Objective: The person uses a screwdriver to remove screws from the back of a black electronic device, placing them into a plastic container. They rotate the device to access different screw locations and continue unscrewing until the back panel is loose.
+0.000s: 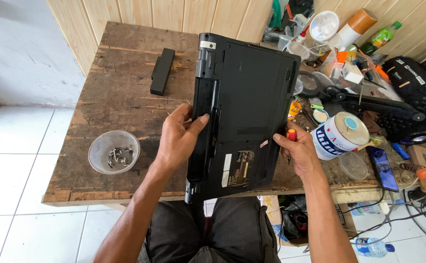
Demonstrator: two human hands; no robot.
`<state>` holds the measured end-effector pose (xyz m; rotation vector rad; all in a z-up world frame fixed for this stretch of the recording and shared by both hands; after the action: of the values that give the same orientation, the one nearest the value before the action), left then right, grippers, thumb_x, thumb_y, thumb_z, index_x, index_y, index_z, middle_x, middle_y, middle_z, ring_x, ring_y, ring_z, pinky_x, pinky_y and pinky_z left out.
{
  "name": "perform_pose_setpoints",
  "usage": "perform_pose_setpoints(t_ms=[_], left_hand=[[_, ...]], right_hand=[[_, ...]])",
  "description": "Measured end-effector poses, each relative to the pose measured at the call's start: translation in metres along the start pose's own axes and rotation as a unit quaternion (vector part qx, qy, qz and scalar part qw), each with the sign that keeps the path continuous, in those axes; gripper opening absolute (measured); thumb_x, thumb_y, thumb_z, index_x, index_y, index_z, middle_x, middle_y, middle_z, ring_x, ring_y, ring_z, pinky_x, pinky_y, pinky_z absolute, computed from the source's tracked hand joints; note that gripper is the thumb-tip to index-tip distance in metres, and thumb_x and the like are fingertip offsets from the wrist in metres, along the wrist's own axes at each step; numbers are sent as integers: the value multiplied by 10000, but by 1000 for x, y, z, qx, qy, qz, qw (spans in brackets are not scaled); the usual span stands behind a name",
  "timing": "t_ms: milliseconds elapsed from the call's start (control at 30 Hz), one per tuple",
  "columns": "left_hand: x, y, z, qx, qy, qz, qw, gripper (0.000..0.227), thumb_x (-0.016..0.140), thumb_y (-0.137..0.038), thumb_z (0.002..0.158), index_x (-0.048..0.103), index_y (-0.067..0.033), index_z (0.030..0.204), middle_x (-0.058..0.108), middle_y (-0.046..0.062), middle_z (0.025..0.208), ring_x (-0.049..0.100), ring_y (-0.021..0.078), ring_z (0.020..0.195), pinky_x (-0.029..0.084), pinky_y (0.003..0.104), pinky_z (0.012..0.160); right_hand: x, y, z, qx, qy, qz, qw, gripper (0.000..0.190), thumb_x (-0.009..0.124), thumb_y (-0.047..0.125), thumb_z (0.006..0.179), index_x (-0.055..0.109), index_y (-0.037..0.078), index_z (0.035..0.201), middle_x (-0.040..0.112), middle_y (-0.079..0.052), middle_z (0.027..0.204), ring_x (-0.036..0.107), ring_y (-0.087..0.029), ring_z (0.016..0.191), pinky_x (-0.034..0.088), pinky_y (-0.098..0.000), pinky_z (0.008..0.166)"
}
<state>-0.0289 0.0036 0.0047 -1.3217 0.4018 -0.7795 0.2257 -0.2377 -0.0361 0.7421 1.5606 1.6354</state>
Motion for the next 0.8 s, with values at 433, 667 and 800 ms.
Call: perform_pose_setpoints(t_ms=[433, 667, 800], left_hand=[[-8, 79, -63, -69, 32, 109, 991, 402, 653, -186, 1146, 629, 184, 1302, 698, 395, 1065, 761, 539, 935, 542, 569, 672], [-23, 139, -99, -126, 79, 367, 918, 496, 640, -447, 1141, 614, 14, 960, 631, 304, 767, 690, 595, 806, 501, 647, 636], [-21, 129, -106, -161, 97, 422, 887, 545, 631, -542, 1132, 631, -26, 955, 685, 267, 771, 730, 573, 818, 571, 635, 685]], right_hand=[[-16, -23, -11, 37, 17, -83, 996, 638, 938, 79, 827, 766, 113, 1441, 664, -27, 801, 470, -69, 501, 410, -227, 432], [15, -22, -10, 58, 71, -136, 986, 685, 947, -16, 780, 774, 59, 1438, 799, -136, 1299, 697, -175, 1122, 600, -337, 973], [5, -37, 1, 70, 83, -170, 979, 641, 934, -4, 808, 773, 55, 1427, 787, -121, 1344, 682, -175, 1234, 561, -376, 1126]])
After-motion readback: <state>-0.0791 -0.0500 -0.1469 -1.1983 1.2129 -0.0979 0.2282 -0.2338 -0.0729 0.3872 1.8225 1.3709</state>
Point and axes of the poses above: each hand's wrist, its own z-axis towards the middle knuckle, its own x-axis out of the palm, y = z × x, the point moved 5 cm from there along z, towards the middle knuckle
